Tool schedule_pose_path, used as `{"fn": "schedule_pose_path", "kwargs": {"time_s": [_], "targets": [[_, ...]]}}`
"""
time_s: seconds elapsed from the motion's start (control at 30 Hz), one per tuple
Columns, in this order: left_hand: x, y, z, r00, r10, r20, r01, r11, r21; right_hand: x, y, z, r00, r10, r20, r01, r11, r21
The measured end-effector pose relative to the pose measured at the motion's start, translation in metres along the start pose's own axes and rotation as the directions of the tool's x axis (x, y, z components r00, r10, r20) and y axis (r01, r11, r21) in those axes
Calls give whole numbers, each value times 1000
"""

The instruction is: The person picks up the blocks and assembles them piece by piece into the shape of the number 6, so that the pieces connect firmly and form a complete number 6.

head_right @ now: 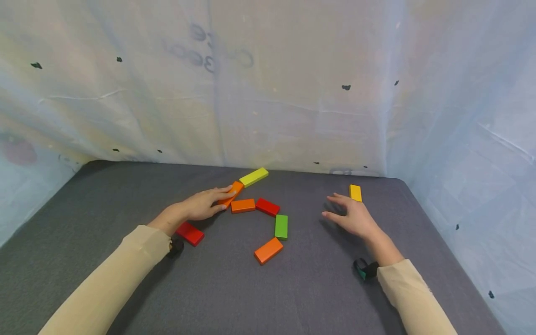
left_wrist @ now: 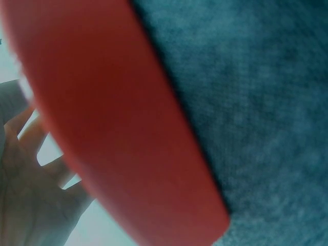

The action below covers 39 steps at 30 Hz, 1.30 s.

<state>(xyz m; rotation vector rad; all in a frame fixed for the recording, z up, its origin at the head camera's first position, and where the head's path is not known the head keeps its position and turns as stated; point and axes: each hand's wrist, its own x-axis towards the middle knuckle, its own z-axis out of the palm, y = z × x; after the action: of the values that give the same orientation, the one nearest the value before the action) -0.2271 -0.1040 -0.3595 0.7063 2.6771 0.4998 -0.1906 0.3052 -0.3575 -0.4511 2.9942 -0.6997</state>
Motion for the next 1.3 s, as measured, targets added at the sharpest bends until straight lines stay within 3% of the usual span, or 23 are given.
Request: {"fn": "schedule_pose_path", "kwargs": {"time_s": [1.0, 1.3], "targets": [[1, -1, 0, 1000, -4, 8, 4, 1000, -2, 20, 32, -14, 978, 206, -18, -207, 977, -47], [1, -2, 0, 1000, 5, 5, -5, 1000, -1, 24, 36, -17, 969, 243, 39, -240, 968, -73]]}}
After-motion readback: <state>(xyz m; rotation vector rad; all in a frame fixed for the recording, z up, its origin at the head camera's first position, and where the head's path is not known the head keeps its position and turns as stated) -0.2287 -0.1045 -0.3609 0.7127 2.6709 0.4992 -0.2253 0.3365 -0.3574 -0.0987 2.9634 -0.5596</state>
